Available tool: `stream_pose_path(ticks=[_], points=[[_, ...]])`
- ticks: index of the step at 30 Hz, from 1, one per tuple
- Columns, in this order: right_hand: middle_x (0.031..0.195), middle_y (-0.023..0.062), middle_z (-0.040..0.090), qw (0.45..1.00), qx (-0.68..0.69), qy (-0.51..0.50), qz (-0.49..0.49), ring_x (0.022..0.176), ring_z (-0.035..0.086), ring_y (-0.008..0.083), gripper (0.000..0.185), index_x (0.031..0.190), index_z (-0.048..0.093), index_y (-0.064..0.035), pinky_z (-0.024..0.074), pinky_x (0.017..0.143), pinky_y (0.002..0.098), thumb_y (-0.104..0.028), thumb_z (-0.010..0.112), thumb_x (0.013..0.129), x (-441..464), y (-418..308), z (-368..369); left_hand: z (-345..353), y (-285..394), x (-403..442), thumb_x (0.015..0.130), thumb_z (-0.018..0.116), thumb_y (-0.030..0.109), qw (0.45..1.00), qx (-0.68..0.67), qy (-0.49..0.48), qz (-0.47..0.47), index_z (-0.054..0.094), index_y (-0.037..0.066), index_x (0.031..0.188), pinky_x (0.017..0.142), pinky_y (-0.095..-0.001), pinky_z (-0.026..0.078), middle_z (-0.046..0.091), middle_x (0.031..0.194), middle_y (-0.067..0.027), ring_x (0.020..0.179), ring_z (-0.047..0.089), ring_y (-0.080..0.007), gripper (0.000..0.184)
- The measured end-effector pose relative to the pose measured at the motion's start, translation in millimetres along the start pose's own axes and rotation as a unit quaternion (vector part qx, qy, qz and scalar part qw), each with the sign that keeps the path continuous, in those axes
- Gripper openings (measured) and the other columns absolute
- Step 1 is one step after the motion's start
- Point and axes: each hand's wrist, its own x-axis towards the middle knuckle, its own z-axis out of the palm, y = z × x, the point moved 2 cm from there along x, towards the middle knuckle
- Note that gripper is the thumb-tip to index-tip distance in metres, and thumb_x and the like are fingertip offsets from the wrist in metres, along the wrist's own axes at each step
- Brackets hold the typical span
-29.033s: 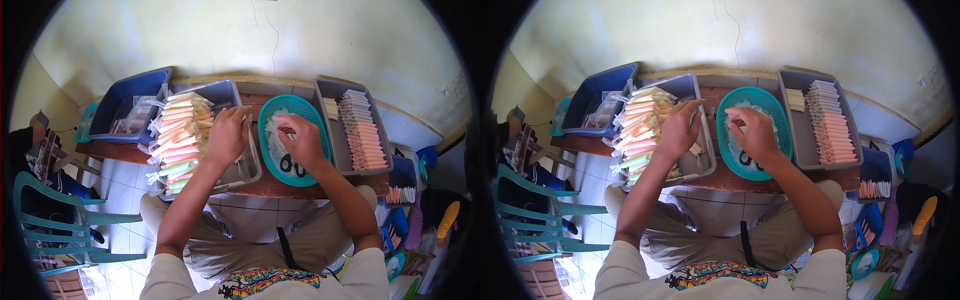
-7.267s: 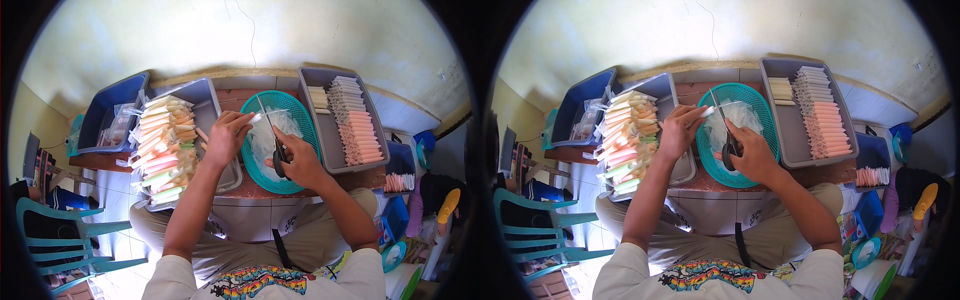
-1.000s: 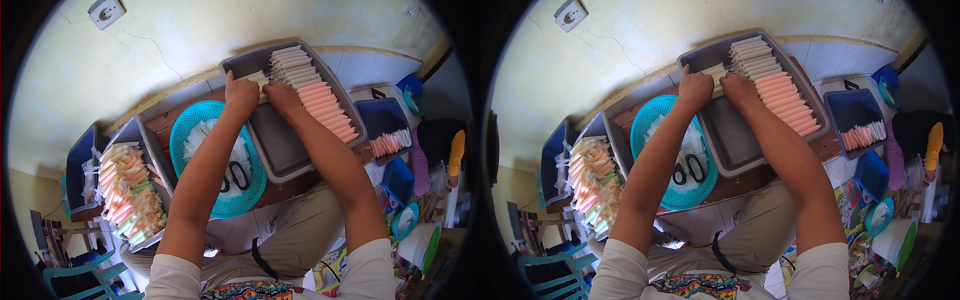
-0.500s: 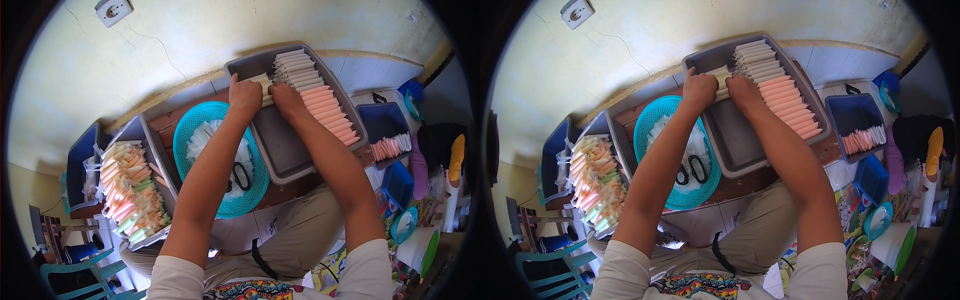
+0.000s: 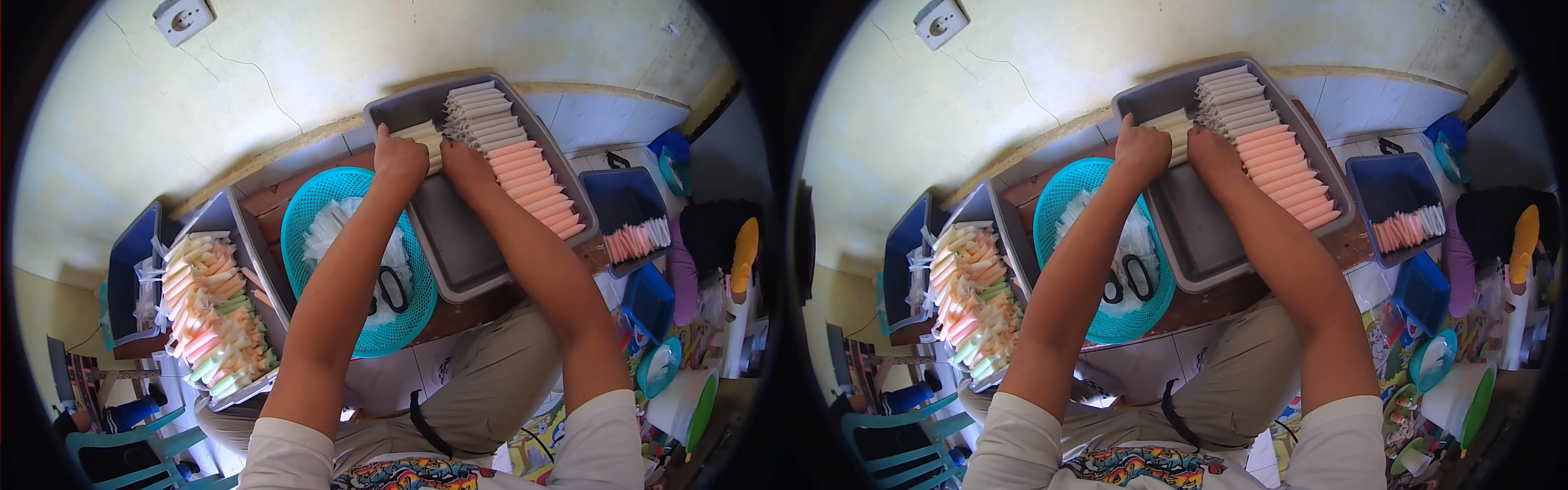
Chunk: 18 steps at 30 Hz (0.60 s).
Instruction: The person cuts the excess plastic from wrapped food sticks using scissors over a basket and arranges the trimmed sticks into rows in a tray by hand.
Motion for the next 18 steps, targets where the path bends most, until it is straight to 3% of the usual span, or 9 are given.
stream_pose_path(ticks=[5, 13, 18], points=[[0.101, 0.0255, 0.075, 1.000, 0.011, 0.011, -0.006, 0.095, 0.078, 0.0431, 0.019, 0.108, 0.068, 0.0011, 0.0633, 0.082, 0.0535, -0.008, 0.052, 0.101, -0.1, 1.3, 3.2, -1.8, 0.6, 0.1, 0.091, 0.062, 0.016, 1.000, -0.004, -0.015, 0.001, 0.083, 0.012, 0.096, 0.110, -0.0504, 0.040, 0.082, 0.102, -0.0153, 0.099, 0.079, -0.0289, 0.021], [0.104, 0.0292, 0.075, 0.999, 0.035, -0.030, 0.019, 0.099, 0.076, 0.0455, 0.021, 0.108, 0.067, 0.0030, 0.0618, 0.086, 0.0552, -0.013, 0.068, 0.095, -0.8, -4.2, -4.9, -4.5, 1.8, -0.7, 0.090, 0.066, 0.019, 0.999, 0.002, -0.050, 0.021, 0.083, 0.014, 0.096, 0.102, -0.0456, 0.043, 0.082, 0.103, -0.0121, 0.099, 0.079, -0.0273, 0.019], [0.105, 0.0306, 0.074, 0.998, 0.055, -0.022, 0.029, 0.102, 0.075, 0.0476, 0.018, 0.110, 0.066, 0.0022, 0.0600, 0.088, 0.0574, -0.011, 0.057, 0.100, 3.7, 2.2, 0.2, -2.3, 2.3, 0.5, 0.090, 0.067, 0.018, 0.998, 0.008, -0.053, 0.018, 0.083, 0.015, 0.096, 0.099, -0.0447, 0.044, 0.083, 0.105, -0.0109, 0.100, 0.078, -0.0257, 0.018]])
